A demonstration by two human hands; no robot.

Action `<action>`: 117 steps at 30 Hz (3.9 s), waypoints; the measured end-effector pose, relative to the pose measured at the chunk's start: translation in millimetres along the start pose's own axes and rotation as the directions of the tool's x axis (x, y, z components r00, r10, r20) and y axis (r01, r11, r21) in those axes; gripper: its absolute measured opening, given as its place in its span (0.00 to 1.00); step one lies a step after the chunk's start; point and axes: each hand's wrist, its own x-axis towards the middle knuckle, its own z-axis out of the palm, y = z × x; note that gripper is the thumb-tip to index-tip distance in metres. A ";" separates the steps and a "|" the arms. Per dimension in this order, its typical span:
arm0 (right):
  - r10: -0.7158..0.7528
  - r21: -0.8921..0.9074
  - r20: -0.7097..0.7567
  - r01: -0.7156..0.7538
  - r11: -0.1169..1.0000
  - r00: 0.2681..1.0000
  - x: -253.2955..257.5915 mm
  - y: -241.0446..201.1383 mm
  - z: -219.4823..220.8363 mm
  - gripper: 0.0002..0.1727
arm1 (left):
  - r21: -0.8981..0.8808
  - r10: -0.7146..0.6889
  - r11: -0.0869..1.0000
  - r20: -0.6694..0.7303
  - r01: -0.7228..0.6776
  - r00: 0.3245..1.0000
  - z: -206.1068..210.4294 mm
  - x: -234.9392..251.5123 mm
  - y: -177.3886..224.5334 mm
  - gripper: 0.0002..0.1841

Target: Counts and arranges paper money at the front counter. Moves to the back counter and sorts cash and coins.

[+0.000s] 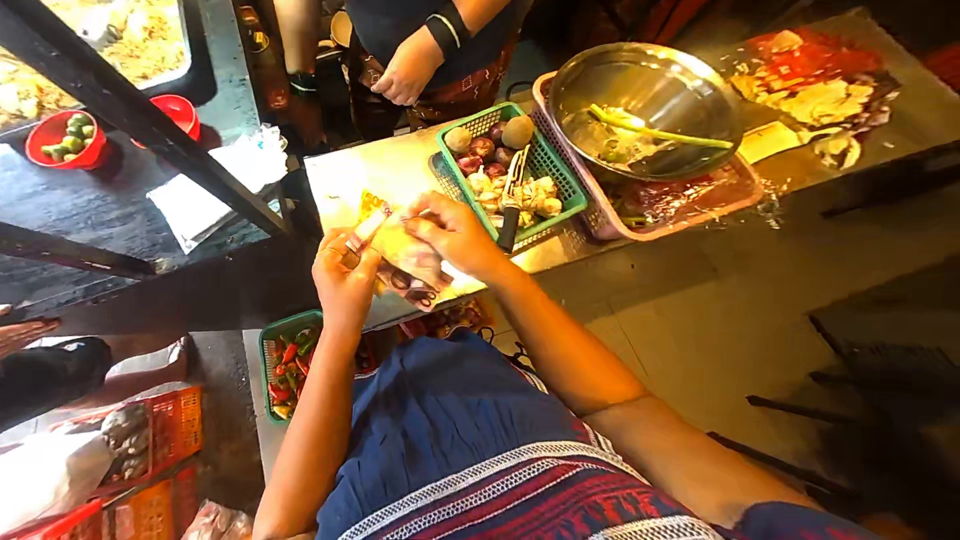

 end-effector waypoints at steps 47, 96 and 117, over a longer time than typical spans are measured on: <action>0.237 -0.666 -0.404 -0.462 0.586 0.884 21.3 87.0 25.8 0.27 | -0.926 -0.411 0.074 0.309 0.369 0.858 -24.5 -13.9 -103.9 0.29; 0.367 -0.739 -0.184 -0.375 0.560 0.912 37.5 75.8 10.6 0.24 | -0.905 -0.563 0.154 0.250 0.397 0.788 -5.4 13.6 -25.8 0.25; 0.177 -0.876 -0.131 -0.197 0.439 0.976 34.8 47.5 105.7 0.31 | -0.669 -0.553 0.623 -0.011 0.405 0.833 -64.6 -44.6 -77.2 0.22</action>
